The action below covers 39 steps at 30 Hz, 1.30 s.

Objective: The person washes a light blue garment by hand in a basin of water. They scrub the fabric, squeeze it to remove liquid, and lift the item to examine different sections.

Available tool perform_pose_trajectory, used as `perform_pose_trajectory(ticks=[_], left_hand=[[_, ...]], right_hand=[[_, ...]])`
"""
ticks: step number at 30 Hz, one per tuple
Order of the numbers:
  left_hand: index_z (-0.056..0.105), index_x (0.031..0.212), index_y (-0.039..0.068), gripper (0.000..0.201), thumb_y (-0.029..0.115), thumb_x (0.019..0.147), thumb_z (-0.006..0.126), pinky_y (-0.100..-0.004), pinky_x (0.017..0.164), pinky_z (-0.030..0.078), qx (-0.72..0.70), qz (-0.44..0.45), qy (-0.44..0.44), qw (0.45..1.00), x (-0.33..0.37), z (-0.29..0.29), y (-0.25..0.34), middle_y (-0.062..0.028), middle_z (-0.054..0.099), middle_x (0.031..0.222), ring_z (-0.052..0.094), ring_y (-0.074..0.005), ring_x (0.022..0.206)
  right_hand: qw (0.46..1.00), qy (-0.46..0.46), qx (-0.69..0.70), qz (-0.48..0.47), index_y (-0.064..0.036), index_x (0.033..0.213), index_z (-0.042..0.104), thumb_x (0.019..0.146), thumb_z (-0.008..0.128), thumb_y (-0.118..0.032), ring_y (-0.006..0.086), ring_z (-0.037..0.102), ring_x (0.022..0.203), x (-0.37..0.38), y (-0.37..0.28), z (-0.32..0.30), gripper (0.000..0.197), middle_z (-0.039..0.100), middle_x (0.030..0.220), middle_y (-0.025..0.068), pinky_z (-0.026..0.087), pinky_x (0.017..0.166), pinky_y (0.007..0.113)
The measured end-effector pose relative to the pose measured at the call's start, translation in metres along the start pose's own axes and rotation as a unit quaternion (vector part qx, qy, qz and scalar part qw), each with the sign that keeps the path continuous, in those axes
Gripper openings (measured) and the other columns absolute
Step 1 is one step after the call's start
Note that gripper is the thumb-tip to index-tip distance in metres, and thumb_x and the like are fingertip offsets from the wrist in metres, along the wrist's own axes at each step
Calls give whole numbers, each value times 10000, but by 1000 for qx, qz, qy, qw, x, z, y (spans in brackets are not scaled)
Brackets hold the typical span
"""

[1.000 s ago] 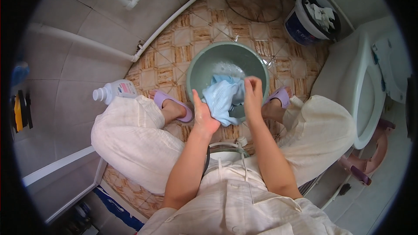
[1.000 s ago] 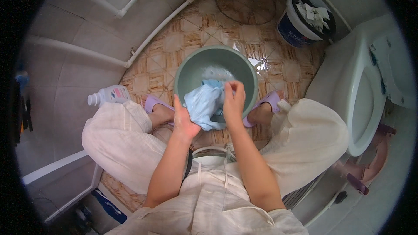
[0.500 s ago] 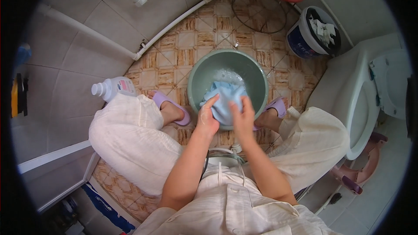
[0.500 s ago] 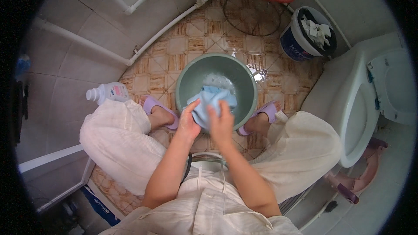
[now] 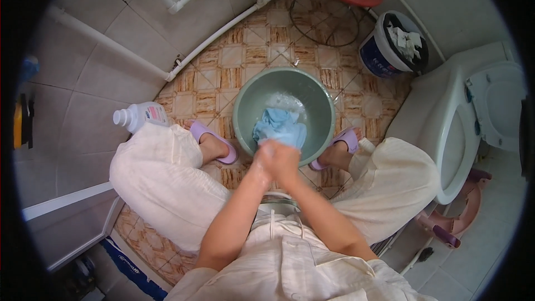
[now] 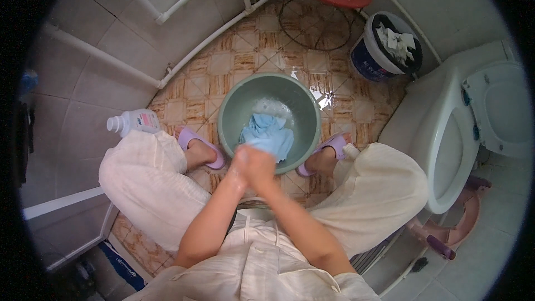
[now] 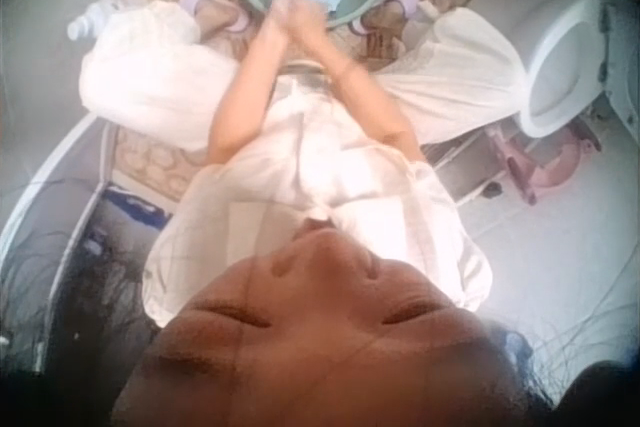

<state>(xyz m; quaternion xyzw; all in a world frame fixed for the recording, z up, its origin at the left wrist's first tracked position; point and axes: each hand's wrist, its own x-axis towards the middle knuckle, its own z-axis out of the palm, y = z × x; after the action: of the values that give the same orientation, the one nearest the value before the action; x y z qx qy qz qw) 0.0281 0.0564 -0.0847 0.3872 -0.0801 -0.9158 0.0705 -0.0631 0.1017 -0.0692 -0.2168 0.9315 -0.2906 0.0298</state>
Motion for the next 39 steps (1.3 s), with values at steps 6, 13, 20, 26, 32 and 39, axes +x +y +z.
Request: perform_pose_trajectory(ticks=[6,13,20,26,32,39], left_hand=[[458,1137,6,311,116,846,464,-340,875,432,15,-4,-7,1000,-17,12,7,-102,538,1063,528,-216,1008],[446,1153,-10,371,-12,783,464,-363,916,419,6,55,-59,997,-10,10,-5,-122,522,1114,515,-226,1047],[450,1160,-16,363,37,803,499,-341,899,419,-10,-13,5,1000,-10,14,6,-82,536,1095,508,-205,1049],[442,1179,-28,385,14,806,530,-341,971,355,-6,80,-95,992,-14,17,17,-104,509,1184,483,-214,1101],[481,1155,20,398,144,805,625,-350,938,364,-34,168,42,984,7,3,28,-90,536,1130,501,-218,1048],[490,1159,82,394,362,882,467,-358,842,439,-224,42,-460,858,3,-16,-4,-46,566,1046,544,-172,963]], right_hand=[[996,36,46,-64,-80,644,574,753,555,-279,345,547,510,-33,-24,-3,227,575,580,142,426,487,422],[995,46,31,78,-61,599,544,750,574,-249,359,543,557,15,5,-6,243,537,573,179,419,497,415],[992,15,80,-93,-98,662,573,773,542,-271,372,551,544,-21,-15,-2,209,558,597,167,418,497,462],[978,69,150,124,-49,616,514,855,489,-269,236,499,525,9,18,3,325,510,547,147,381,502,382],[852,24,470,230,-56,585,430,909,450,-318,59,332,567,15,5,-25,417,389,586,-54,287,500,239],[957,-44,186,-217,-57,618,487,782,580,-236,257,531,470,-42,-61,-33,260,517,510,91,397,463,363]])
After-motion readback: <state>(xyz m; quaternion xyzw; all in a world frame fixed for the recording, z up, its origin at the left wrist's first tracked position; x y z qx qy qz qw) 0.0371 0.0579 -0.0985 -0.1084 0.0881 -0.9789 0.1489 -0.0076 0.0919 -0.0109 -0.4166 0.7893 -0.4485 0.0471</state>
